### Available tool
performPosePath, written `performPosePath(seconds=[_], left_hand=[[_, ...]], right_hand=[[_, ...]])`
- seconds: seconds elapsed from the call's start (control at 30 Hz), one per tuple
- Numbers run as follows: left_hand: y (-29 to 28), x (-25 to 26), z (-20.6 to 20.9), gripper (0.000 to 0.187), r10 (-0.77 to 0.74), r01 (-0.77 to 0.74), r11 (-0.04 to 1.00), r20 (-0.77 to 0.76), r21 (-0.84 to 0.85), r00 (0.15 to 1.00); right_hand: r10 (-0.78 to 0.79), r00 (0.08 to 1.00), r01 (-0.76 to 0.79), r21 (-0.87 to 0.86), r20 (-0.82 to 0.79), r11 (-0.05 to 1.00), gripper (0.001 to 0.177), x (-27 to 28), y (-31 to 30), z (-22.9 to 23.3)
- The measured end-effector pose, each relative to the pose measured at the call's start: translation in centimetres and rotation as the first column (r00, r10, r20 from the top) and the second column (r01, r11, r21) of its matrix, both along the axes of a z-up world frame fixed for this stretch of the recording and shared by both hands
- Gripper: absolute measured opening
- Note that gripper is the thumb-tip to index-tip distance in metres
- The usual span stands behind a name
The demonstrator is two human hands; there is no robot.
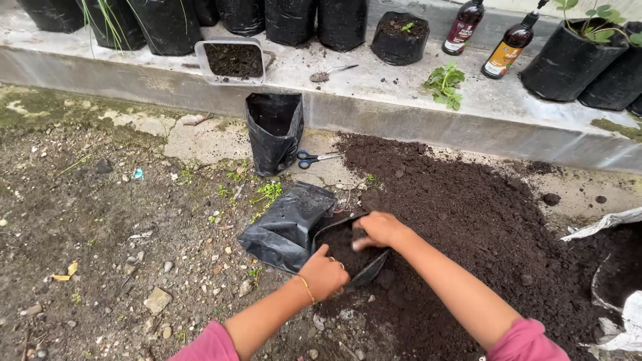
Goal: Filling polybags with soil and preparing plants for potting.
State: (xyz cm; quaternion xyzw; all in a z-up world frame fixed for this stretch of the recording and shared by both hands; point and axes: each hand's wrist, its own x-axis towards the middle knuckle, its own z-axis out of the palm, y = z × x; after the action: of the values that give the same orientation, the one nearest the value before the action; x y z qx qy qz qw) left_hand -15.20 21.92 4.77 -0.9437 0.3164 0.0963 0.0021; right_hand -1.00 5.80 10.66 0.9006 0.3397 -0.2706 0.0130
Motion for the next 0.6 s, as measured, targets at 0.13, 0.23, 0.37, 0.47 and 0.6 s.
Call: performPosePath(seconds=[0.13,0.23,0.37,0.47,0.6], left_hand=[[2.4,3.0,2.3,0.013,-0.069,0.035,0.969,0.128,0.245,0.989],[5.2,4.7,4.6,0.008,-0.042,0.019,0.998,0.406,0.059,0.913],[7.3,4.3,2.9,0.016,0.028,-0.079,0.992,0.437,0.099,0.899],[6.2,1.3,5.2,0.017,0.074,-0.121,0.951,0.173,0.283,0.982],[4.7,-3.0,1.8,0.022,0.017,0.008,0.97,-0.102,0.243,0.995]], right_hand=[[0.234,0.967,-0.244,-0.099,-0.097,0.965,0.066,1.7,-2.2,-3.0],[0.215,0.95,-0.251,-0.141,-0.227,0.958,0.061,0.4,-2.3,-0.5],[0.098,0.945,-0.068,0.104,-0.311,0.992,0.059,-2.5,-2.1,-3.4],[0.382,0.916,-0.4,0.221,0.123,0.889,0.045,-6.1,-1.0,-5.1],[0.524,0.598,-0.758,0.218,0.607,0.614,0.022,-9.7,0.6,-5.9]])
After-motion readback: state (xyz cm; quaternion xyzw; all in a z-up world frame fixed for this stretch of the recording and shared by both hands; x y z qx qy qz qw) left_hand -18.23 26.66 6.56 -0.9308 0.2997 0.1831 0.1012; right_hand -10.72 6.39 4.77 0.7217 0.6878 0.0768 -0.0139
